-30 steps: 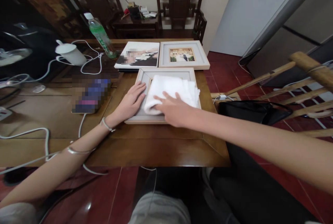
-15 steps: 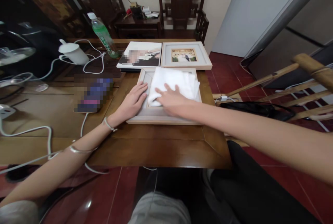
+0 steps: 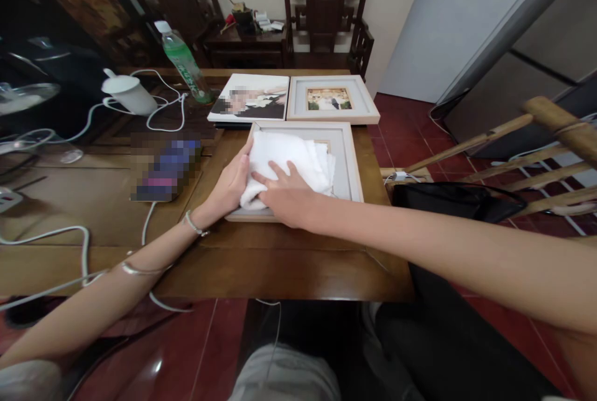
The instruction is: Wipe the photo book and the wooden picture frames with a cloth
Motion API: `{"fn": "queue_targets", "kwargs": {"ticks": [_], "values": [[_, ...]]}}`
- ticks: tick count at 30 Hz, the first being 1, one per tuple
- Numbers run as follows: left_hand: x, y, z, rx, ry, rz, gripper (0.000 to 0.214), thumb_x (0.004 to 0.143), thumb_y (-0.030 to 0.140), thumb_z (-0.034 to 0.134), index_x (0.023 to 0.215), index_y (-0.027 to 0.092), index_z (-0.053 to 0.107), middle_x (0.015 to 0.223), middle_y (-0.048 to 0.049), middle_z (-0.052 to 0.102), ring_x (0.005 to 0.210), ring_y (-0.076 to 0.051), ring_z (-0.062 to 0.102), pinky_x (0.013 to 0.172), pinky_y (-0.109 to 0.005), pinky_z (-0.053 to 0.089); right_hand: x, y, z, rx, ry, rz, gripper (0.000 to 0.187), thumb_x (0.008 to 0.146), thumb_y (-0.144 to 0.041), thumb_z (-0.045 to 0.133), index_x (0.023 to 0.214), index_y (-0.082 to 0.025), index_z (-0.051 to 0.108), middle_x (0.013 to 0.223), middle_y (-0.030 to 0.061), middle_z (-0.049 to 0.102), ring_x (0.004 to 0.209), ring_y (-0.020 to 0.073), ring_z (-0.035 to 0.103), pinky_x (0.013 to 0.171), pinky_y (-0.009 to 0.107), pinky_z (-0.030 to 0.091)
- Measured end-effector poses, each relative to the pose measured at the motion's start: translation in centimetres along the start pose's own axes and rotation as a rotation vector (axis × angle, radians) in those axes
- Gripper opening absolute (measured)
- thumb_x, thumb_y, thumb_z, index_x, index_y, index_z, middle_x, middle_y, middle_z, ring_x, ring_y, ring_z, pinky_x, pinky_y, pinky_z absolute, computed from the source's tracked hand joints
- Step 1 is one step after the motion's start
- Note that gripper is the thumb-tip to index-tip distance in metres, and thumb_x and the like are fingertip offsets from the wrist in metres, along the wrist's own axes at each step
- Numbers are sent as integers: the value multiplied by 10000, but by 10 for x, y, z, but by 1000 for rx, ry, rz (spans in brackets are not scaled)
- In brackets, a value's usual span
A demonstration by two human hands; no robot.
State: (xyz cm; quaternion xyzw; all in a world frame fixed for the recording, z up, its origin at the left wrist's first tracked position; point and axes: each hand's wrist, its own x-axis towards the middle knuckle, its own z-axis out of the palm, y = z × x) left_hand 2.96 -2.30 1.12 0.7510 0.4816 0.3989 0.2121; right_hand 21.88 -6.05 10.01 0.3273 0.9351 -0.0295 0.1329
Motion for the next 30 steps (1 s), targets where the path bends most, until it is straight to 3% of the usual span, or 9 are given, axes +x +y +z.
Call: {"fn": "queue_targets", "kwargs": {"ticks": [6, 10, 14, 20, 24, 30], "values": [[0, -6, 1, 43, -64, 48, 681, 1114, 577, 285, 1652, 163, 334, 1723, -164, 341, 1596, -290, 338, 1322, -493, 271, 41, 37, 1, -94, 89, 135, 530, 934, -53, 486, 1406, -178, 691, 1743, 90, 309, 1618, 393, 208, 1276, 664, 249], [1, -11, 1, 121, -115, 118, 673, 1078, 464, 415, 1650, 127, 308, 1720, -199, 332, 1595, -318, 337, 1319, -532, 263, 58, 62, -3, -120, 141, 202, 549, 941, -50, 442, 1433, -147, 669, 1740, 115, 313, 1619, 406, 193, 1264, 706, 219], [1, -11, -1, 199, -166, 116, 617, 1044, 360, 429, 1588, 69, 406, 1658, -233, 435, 1591, -342, 340, 1314, -571, 265, 44, 87, -3, -152, 131, 241, 584, 901, -16, 444, 1436, -113, 660, 1724, 145, 349, 1609, 420, 217, 1243, 721, 229], [2, -4, -2, 260, -198, 119, 501, 1038, 322, 435, 1492, 147, 556, 1607, -160, 531, 1590, -333, 347, 1312, -591, 284, 0, 119, 13, -202, 134, 323, 566, 861, -24, 457, 1355, -101, 721, 1687, 160, 418, 1562, 428, 317, 1190, 678, 341], [3, -3, -2, 264, -213, 120, 514, 1036, 334, 434, 1488, 126, 563, 1608, -176, 526, 1579, -337, 369, 1302, -593, 302, 7, 116, 16, -171, 144, 309, 595, 860, -32, 451, 1400, -100, 692, 1715, 148, 370, 1574, 433, 288, 1188, 651, 360], [4, -3, -3, 252, -242, 142, 521, 1048, 365, 431, 1504, 148, 561, 1625, -160, 509, 1554, -320, 420, 1298, -563, 324, 61, 89, -1, -139, 169, 180, 608, 890, -51, 453, 1466, -116, 637, 1729, 140, 345, 1596, 414, 246, 1222, 658, 306]]}}
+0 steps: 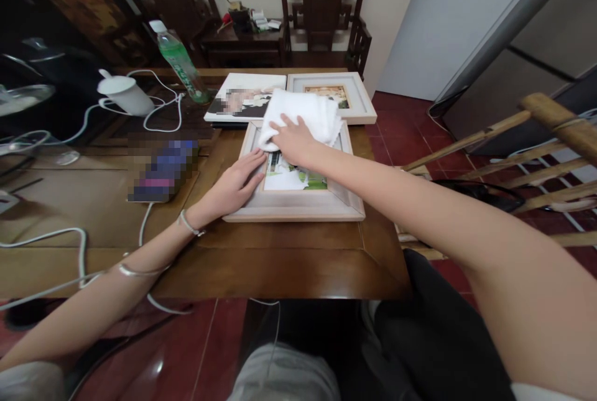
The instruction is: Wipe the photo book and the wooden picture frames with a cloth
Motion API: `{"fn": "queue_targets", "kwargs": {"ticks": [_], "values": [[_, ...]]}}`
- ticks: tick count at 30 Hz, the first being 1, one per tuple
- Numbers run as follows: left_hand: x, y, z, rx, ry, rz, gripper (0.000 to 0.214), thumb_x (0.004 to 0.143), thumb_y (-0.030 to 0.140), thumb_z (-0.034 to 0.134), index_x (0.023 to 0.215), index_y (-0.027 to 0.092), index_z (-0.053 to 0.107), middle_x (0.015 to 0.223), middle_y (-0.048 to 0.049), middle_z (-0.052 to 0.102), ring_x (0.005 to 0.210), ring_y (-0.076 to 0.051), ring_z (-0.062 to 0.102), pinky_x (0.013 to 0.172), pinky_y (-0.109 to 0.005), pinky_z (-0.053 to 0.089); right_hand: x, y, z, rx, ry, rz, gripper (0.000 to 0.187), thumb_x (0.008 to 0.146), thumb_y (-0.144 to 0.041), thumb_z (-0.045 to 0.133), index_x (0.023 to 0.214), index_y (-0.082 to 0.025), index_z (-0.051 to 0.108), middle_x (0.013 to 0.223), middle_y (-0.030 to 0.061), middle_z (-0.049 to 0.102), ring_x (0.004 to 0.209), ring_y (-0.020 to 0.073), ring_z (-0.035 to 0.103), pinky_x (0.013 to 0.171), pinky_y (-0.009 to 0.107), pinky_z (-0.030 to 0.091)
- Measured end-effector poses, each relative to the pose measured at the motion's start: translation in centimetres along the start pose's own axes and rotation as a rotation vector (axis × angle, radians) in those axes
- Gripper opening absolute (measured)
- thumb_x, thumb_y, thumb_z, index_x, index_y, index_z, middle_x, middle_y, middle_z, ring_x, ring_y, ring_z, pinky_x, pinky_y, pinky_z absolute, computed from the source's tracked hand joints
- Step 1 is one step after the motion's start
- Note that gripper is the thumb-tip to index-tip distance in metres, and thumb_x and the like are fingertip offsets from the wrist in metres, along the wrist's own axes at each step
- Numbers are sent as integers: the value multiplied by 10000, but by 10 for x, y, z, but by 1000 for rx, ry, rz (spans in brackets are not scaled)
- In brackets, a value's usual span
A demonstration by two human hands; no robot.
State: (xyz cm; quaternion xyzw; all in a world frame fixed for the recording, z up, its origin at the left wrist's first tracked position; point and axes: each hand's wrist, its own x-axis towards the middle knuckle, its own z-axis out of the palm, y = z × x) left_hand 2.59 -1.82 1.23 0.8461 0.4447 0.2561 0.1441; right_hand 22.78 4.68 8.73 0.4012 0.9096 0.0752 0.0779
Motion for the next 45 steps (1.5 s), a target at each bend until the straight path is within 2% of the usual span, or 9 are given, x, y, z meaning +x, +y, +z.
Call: {"fn": "queue_targets", "kwargs": {"ticks": [5, 8, 13, 18, 22, 29, 35, 40, 45], "values": [[1, 0, 1, -10, 14, 7, 511, 1055, 380, 426, 1472, 126, 577, 1599, -183, 530, 1535, -344, 441, 1297, -560, 330, 35, -13, -11, 38, 73, -28, 526, 928, -121, 463, 1409, -160, 673, 1699, 114, 415, 1570, 376, 308, 1188, 594, 378], [1, 2, 2, -45, 101, 13, 491, 1080, 394, 388, 1475, 144, 539, 1517, -189, 579, 1455, -327, 523, 1268, -534, 383, 40, -16, -15, 60, 48, 20, 513, 938, -107, 468, 1410, -168, 660, 1705, 109, 405, 1565, 368, 322, 1177, 587, 404], [-2, 5, 7, -105, 417, -32, 551, 1110, 543, 310, 1497, 167, 420, 1406, -201, 512, 1386, -338, 503, 1245, -556, 370, 23, -25, -15, 54, -4, 0, 561, 930, -36, 454, 1451, -145, 632, 1749, 136, 301, 1609, 394, 220, 1225, 665, 311], [-1, 2, 13, -205, 471, -15, 748, 1068, 717, 257, 1577, 175, 336, 1578, -213, 358, 1539, -371, 321, 1308, -568, 216, -9, -48, -13, 116, -15, -89, 590, 927, -12, 442, 1478, -133, 616, 1747, 147, 287, 1604, 413, 235, 1204, 688, 341], [0, -4, 12, -322, 408, -9, 871, 1013, 821, 226, 1627, 210, 320, 1704, -188, 298, 1613, -368, 231, 1330, -541, 159, -41, -70, -19, 152, -124, -170, 546, 912, -2, 510, 1429, -107, 649, 1712, 173, 362, 1612, 414, 216, 1223, 682, 328], [-3, -5, 6, -392, 214, -98, 906, 1009, 827, 122, 1615, 219, 410, 1705, -145, 391, 1607, -336, 301, 1333, -534, 203, -97, -90, -37, 287, -177, -321, 418, 890, 21, 527, 1199, -135, 760, 1590, 161, 548, 1528, 413, 401, 1129, 665, 442], [-4, -2, 4, -320, 150, -130, 881, 1038, 788, 141, 1607, 177, 421, 1701, -156, 395, 1620, -324, 272, 1339, -531, 197, -96, -87, -37, 251, -159, -297, 363, 906, 9, 523, 1141, -132, 761, 1408, 170, 685, 1421, 355, 525, 1060, 526, 492], [-2, -2, 5, -271, 153, -142, 867, 1044, 770, 125, 1608, 181, 418, 1690, -157, 414, 1609, -322, 301, 1336, -525, 219, -92, -94, -35, 238, -146, -275, 368, 923, -24, 546, 1194, -134, 768, 1548, 177, 580, 1467, 428, 466, 1113, 624, 441], [-2, 1, 4, -202, 130, -166, 829, 1061, 731, 119, 1595, 182, 436, 1683, -153, 427, 1608, -310, 309, 1328, -537, 238, -114, -101, -37, 245, -151, -360, 394, 891, -38, 581, 1205, -164, 783, 1638, 156, 490, 1520, 468, 388, 1155, 671, 396]]}}
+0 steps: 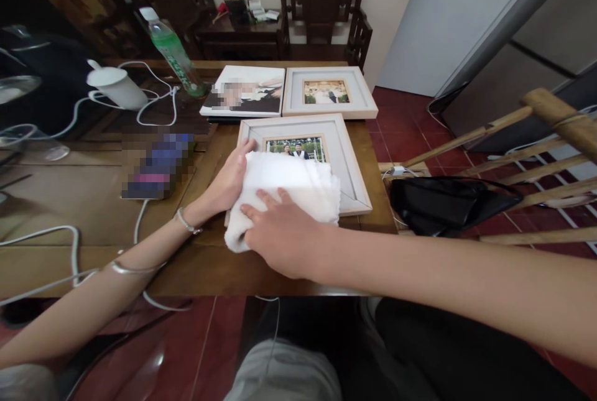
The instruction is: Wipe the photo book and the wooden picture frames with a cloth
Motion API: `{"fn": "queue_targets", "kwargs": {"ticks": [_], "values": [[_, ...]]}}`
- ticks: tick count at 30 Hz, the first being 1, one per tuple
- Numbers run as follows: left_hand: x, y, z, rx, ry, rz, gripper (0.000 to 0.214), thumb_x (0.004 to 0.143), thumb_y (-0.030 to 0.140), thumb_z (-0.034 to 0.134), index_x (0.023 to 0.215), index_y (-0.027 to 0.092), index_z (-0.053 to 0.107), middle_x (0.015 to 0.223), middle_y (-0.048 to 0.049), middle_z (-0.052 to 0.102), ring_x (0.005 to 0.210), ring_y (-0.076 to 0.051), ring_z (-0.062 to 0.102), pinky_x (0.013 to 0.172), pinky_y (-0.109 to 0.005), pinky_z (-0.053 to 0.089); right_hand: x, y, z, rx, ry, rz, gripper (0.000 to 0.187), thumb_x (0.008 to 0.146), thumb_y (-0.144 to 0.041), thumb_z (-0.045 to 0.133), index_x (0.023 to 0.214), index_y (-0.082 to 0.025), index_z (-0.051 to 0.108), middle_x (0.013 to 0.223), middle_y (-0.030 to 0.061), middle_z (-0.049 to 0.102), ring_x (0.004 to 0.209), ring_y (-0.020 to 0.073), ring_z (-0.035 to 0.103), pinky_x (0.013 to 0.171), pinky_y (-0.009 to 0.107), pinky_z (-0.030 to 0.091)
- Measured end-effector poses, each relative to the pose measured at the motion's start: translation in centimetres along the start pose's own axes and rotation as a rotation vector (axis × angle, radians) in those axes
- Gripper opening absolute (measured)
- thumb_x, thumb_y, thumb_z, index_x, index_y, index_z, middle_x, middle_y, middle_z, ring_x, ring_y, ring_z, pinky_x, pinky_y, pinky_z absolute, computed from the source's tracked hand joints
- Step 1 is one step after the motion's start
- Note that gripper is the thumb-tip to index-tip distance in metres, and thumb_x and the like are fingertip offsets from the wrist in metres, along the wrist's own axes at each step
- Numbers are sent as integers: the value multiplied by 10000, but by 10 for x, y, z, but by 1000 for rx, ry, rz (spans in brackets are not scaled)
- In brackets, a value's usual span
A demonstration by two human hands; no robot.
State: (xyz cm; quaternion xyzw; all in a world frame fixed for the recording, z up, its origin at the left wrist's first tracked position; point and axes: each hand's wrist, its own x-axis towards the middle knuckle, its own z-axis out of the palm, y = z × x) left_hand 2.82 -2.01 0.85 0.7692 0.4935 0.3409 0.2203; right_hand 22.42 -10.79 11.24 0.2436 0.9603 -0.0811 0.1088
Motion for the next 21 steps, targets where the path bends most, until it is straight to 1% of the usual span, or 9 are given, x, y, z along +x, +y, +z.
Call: {"fn": "queue_targets", "kwargs": {"ticks": [2, 4, 7, 9, 11, 13, 15, 18, 21], "values": [[0, 2, 0, 17, -17, 1, 857, 1056, 737, 122, 1592, 144, 433, 1681, -176, 423, 1612, -326, 294, 1330, -548, 223, -12, 1, -2, -18, -6, -13, 367, 863, -26, 603, 1143, -163, 796, 1610, 157, 525, 1517, 450, 399, 1157, 663, 397], [0, 3, 0, 21, -27, -1, 891, 1046, 753, 123, 1588, 118, 434, 1681, -192, 417, 1614, -340, 284, 1330, -555, 216, -24, 6, -8, -21, -38, 16, 339, 839, -5, 610, 1071, -161, 802, 1540, 162, 593, 1460, 412, 484, 1123, 613, 442], [1, 4, 0, 5, -26, -13, 911, 1031, 777, 124, 1577, 126, 452, 1674, -182, 431, 1617, -337, 278, 1335, -537, 213, -38, 12, -17, -13, -93, 97, 319, 832, 15, 590, 1000, -159, 799, 1424, 165, 667, 1268, 341, 636, 1034, 520, 495], [2, 5, 0, -20, -29, -39, 903, 1031, 774, 114, 1575, 140, 459, 1678, -160, 434, 1619, -320, 275, 1340, -504, 209, -40, 12, -20, -19, -104, 122, 307, 836, 11, 583, 980, -155, 797, 1380, 169, 681, 1180, 324, 662, 997, 496, 494], [3, 7, -1, -48, -41, -81, 909, 1035, 764, 94, 1574, 129, 458, 1692, -154, 413, 1622, -307, 270, 1344, -471, 207, -32, 8, -20, -24, -80, 97, 288, 835, -5, 603, 987, -155, 796, 1354, 173, 684, 1182, 339, 644, 971, 485, 486], [4, 9, -2, -68, -48, -113, 917, 1037, 761, 82, 1568, 117, 464, 1704, -157, 390, 1623, -298, 268, 1345, -448, 207, -18, 2, -19, -21, -48, 53, 278, 844, -16, 611, 1003, -153, 793, 1324, 172, 693, 1197, 352, 625, 951, 472, 478], [4, 9, -3, -77, -42, -123, 901, 1039, 762, 84, 1551, 140, 488, 1697, -144, 407, 1622, -284, 275, 1346, -433, 210, -2, -3, -19, -15, -37, 4, 276, 879, -19, 577, 1011, -142, 786, 1285, 171, 708, 1164, 339, 633, 941, 463, 468], [3, 7, -3, -71, -23, -108, 859, 1044, 763, 94, 1519, 192, 525, 1667, -117, 462, 1612, -267, 302, 1343, -438, 226, 15, -5, -20, 4, -47, -39, 299, 923, -11, 504, 1008, -118, 769, 1222, 172, 729, 1078, 298, 656, 921, 446, 460], [2, 4, -1, -35, 2, -44, 880, 1040, 768, 93, 1499, 169, 545, 1626, -149, 508, 1597, -294, 331, 1338, -489, 237, 17, 0, -20, 39, -28, -27, 325, 911, 11, 484, 1036, -115, 756, 1202, 157, 736, 1093, 285, 649, 900, 422, 457]]}}
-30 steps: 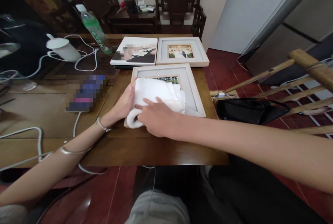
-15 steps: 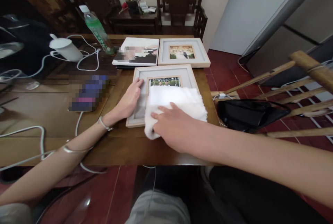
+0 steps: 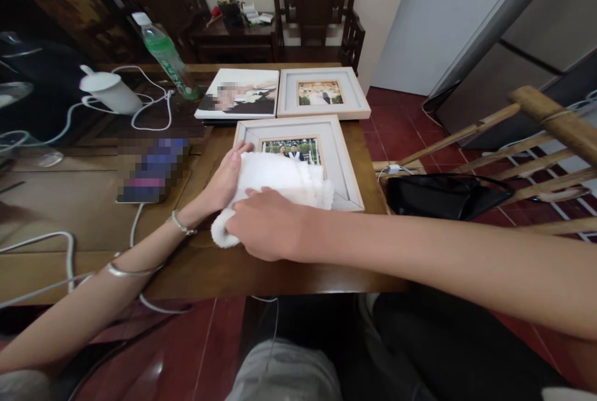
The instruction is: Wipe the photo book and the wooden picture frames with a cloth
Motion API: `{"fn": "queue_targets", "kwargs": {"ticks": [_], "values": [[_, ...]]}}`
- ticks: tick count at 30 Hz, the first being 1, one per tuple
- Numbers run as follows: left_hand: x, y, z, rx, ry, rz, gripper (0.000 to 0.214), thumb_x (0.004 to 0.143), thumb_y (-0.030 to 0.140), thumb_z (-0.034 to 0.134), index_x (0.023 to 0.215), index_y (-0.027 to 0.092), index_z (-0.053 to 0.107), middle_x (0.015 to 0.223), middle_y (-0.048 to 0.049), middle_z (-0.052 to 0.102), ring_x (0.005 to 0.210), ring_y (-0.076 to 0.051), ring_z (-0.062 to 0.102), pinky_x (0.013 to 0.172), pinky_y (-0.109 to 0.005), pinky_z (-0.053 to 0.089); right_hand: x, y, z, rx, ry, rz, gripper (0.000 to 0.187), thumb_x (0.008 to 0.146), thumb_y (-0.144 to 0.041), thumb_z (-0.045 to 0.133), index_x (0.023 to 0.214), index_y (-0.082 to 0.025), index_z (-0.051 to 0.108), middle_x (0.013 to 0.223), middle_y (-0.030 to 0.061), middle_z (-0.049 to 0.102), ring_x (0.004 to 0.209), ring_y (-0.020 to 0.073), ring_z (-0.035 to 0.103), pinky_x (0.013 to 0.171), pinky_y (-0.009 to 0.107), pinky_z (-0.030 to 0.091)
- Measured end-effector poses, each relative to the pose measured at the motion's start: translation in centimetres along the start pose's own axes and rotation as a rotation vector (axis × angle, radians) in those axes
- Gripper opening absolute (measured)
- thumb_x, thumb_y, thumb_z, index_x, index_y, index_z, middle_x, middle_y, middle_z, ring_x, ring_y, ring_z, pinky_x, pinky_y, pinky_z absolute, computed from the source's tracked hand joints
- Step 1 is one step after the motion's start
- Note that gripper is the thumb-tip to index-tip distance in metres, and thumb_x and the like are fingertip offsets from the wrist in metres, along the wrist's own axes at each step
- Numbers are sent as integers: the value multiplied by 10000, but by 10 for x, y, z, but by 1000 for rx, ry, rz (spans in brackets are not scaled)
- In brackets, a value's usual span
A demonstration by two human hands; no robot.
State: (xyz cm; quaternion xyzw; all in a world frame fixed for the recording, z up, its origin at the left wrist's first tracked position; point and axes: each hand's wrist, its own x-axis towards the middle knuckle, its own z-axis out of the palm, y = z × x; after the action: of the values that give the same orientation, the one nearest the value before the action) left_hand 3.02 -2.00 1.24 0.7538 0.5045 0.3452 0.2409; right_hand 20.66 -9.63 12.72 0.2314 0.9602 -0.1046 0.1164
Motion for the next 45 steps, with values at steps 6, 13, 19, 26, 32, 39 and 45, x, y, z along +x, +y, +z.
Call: {"fn": "queue_targets", "kwargs": {"ticks": [6, 13, 19, 26, 32, 39, 45], "values": [[0, -5, 2, 119, -31, 128, 778, 1053, 721, 232, 1504, 171, 546, 1603, -147, 535, 1588, -334, 338, 1335, -570, 212, -34, 22, -16, 53, -129, 105, 322, 797, 58, 556, 907, -170, 755, 953, 74, 747, 796, 187, 633, 702, 320, 411], [-1, -3, 3, 183, -23, 145, 634, 1060, 541, 373, 1483, 102, 549, 1604, -203, 516, 1583, -352, 344, 1326, -572, 233, -65, 35, -30, 42, -294, 361, 317, 801, 53, 516, 832, -162, 747, 856, 78, 711, 662, 169, 561, 612, 319, 333], [-6, 3, 1, 151, 27, 123, 507, 1068, 463, 400, 1429, 157, 582, 1532, -178, 598, 1549, -338, 421, 1293, -582, 321, -34, 23, -11, 69, -77, 96, 321, 822, 43, 520, 911, -161, 752, 950, 86, 745, 803, 198, 615, 685, 332, 380], [-4, -1, -6, 88, 34, 132, 514, 1105, 488, 304, 1382, 201, 629, 1489, -133, 645, 1531, -303, 457, 1294, -546, 339, -1, 11, -5, -1, -29, 4, 301, 910, 3, 491, 1011, -117, 748, 1096, 139, 754, 947, 253, 663, 751, 371, 420], [0, -1, -7, 159, -19, 146, 481, 1053, 453, 423, 1386, 183, 642, 1520, -138, 620, 1521, -342, 459, 1290, -600, 326, -49, 30, -21, -26, -228, 252, 272, 836, 39, 572, 848, -164, 752, 948, 95, 737, 783, 207, 634, 701, 350, 385], [-4, 2, -3, 210, 50, 148, 446, 1025, 390, 467, 1323, 137, 681, 1456, -185, 657, 1474, -366, 512, 1265, -617, 367, -65, 27, -14, -21, -154, 244, 344, 822, 49, 559, 952, -177, 784, 994, 94, 756, 849, 222, 647, 715, 348, 398], [-3, -3, -6, 197, 42, 178, 392, 1002, 392, 508, 1280, 199, 707, 1442, -131, 676, 1471, -355, 519, 1250, -634, 391, -28, 16, 4, -31, -38, 67, 298, 885, -1, 532, 1008, -129, 772, 1151, 148, 753, 1059, 287, 672, 858, 395, 463]]}}
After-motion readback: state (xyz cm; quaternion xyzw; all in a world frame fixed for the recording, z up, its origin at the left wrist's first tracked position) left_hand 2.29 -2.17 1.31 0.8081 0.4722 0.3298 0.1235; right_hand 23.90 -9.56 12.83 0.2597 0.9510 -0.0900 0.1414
